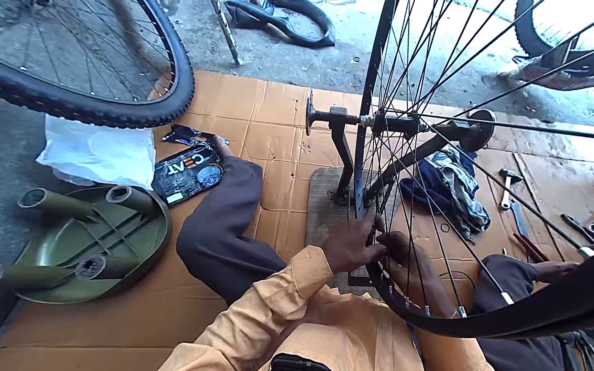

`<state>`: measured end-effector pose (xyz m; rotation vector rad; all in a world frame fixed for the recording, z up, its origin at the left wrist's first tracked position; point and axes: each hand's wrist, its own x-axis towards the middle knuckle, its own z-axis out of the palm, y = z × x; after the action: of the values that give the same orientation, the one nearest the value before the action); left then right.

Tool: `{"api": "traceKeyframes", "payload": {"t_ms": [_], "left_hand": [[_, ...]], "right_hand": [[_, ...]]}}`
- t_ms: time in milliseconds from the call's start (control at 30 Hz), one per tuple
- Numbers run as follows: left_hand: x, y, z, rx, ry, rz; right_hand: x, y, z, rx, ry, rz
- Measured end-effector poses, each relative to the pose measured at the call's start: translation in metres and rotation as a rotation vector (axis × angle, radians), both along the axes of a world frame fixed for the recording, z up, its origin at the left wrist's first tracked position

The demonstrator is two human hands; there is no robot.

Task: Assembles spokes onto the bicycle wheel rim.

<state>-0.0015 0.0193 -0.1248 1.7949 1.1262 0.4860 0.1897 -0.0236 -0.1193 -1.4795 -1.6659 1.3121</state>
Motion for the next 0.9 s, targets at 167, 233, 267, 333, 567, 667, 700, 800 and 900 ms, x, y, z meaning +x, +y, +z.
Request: {"api": "traceKeyframes", "payload": {"t_ms": [167,233,267,333,567,667,700,800,900], "left_hand": [[-0.005,-0.003,-0.007,0.03,-0.033,0.034],[-0.013,-0.002,-0.01,0.04,-0.112,0.011],[-0.017,-0.001,-0.011,0.039,-0.12,0.001],[-0.024,0.002,-0.013,0.028,-0.104,-0.04],[-0.029,0.012,-0.018,0.025,-0.186,-0.244],[-0.027,0.013,-0.021,0.02,-0.179,-0.281],[-0.027,0.014,-0.022,0.028,-0.17,-0.284],[-0.024,0.013,-0.024,0.075,-0.147,-0.269],[-0.018,0.012,-0.022,0.16,-0.071,-0.216]], "right_hand": [[0.001,0.002,-0.001,0.013,0.025,0.003],[0.001,-0.001,0.003,0.047,0.015,-0.005],[0.001,-0.002,0.004,0.048,0.018,-0.005],[0.001,-0.002,0.009,-0.01,0.054,-0.004],[-0.001,-0.006,0.013,0.011,0.122,-0.02],[0.005,-0.005,0.012,0.012,0.076,0.026],[0.007,-0.004,0.011,0.03,0.062,0.042],[0.01,-0.004,0.0,0.071,0.071,0.072],[0.001,-0.008,0.014,0.013,0.038,0.022]]}}
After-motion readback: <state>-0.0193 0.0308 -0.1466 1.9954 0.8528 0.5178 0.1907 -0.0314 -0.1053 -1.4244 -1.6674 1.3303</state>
